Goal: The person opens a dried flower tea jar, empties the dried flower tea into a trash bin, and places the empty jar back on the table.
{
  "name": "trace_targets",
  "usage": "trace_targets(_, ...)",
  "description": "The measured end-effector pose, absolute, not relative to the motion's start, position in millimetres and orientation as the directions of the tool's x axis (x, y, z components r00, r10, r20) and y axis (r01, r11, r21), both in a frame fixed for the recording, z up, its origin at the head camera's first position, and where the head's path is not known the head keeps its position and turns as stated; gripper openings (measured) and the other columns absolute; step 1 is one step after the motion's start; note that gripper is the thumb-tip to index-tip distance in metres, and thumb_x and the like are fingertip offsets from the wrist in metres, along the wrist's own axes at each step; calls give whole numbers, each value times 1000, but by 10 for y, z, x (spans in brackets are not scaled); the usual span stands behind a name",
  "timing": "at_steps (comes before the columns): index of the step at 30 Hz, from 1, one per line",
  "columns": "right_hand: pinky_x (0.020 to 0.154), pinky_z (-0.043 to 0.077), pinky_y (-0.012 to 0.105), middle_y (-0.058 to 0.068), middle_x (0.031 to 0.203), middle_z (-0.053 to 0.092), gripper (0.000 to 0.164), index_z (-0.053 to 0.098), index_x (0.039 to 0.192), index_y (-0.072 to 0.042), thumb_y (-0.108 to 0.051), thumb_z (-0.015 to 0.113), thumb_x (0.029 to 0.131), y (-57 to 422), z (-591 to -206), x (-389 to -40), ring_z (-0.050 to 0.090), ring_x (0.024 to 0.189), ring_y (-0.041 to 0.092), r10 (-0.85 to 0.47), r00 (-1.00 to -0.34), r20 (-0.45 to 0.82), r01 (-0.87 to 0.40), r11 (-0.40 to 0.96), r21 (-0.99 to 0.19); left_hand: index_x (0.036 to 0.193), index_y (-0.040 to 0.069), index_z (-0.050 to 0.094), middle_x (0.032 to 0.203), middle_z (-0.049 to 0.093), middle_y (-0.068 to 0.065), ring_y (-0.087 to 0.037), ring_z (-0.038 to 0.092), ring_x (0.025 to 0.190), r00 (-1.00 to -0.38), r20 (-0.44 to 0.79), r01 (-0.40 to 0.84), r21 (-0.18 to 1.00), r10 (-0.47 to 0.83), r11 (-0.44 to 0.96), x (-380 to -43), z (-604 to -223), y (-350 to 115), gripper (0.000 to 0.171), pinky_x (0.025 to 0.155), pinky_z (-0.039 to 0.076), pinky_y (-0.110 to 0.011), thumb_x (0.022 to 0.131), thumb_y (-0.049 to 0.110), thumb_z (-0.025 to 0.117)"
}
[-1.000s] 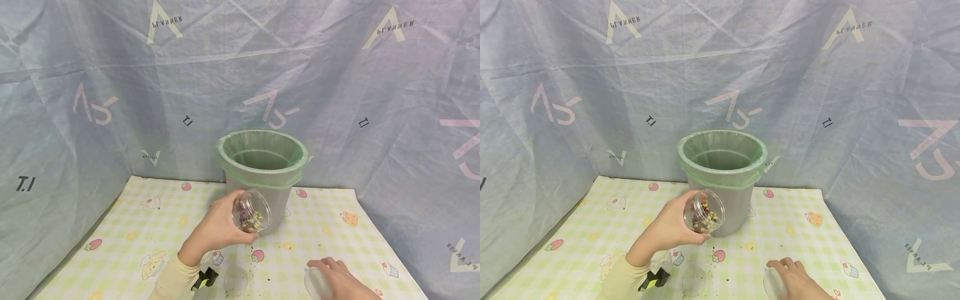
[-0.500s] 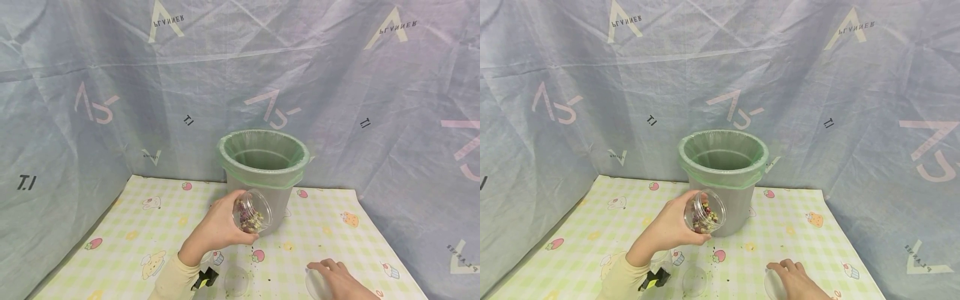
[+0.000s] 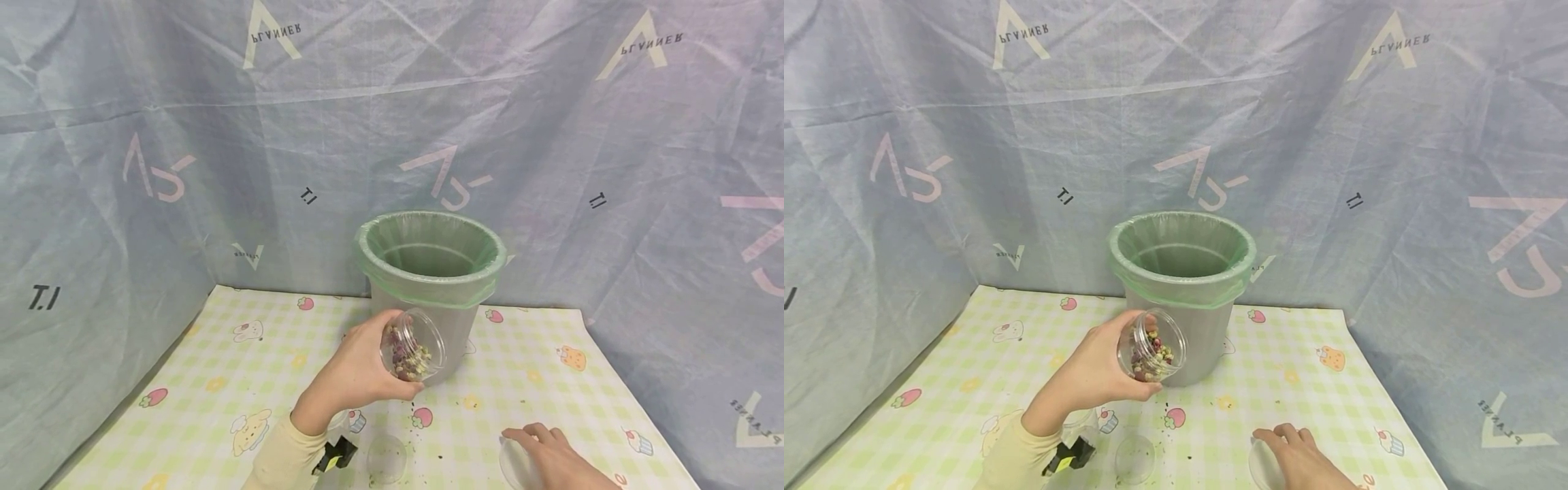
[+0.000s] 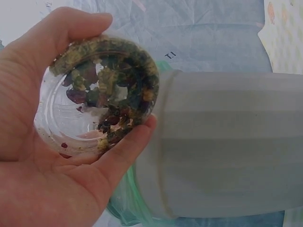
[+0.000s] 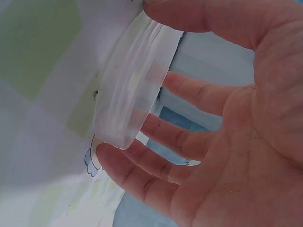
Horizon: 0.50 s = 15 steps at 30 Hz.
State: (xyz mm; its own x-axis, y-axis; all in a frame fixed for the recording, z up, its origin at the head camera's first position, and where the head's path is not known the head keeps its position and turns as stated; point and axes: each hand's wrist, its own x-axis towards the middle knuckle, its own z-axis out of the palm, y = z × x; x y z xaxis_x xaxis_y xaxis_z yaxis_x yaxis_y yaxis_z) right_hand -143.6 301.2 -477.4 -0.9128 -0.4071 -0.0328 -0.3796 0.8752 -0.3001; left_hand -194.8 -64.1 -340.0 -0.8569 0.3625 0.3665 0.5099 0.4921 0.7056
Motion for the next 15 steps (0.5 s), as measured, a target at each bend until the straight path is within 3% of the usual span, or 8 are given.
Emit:
trace_targets(9, 72, 53, 50, 12, 128, 54, 97, 52, 146, -12, -72, 79, 74, 3017, -4753, -1432, 52, 105, 31, -420, -907, -39, -395, 877, -274, 141, 22, 55, 123, 63, 9, -22, 56, 115, -849, 376, 522, 712, 372, 470, -1943, -3398, -661, 91, 94, 50, -46, 61, 36, 97)
trace_targets(15, 84, 52, 53, 10, 130, 56, 84, 54, 145, -11, -55, 83, 81, 3000, -4659, -1443, 54, 112, 32, -419, -907, 38, -415, 877, -242, 140, 19, 56, 120, 63, 10, -15, 60, 108, -839, 397, 536, 721, 373, 439, -1950, -3379, -670, 91, 91, 53, -41, 61, 33, 97)
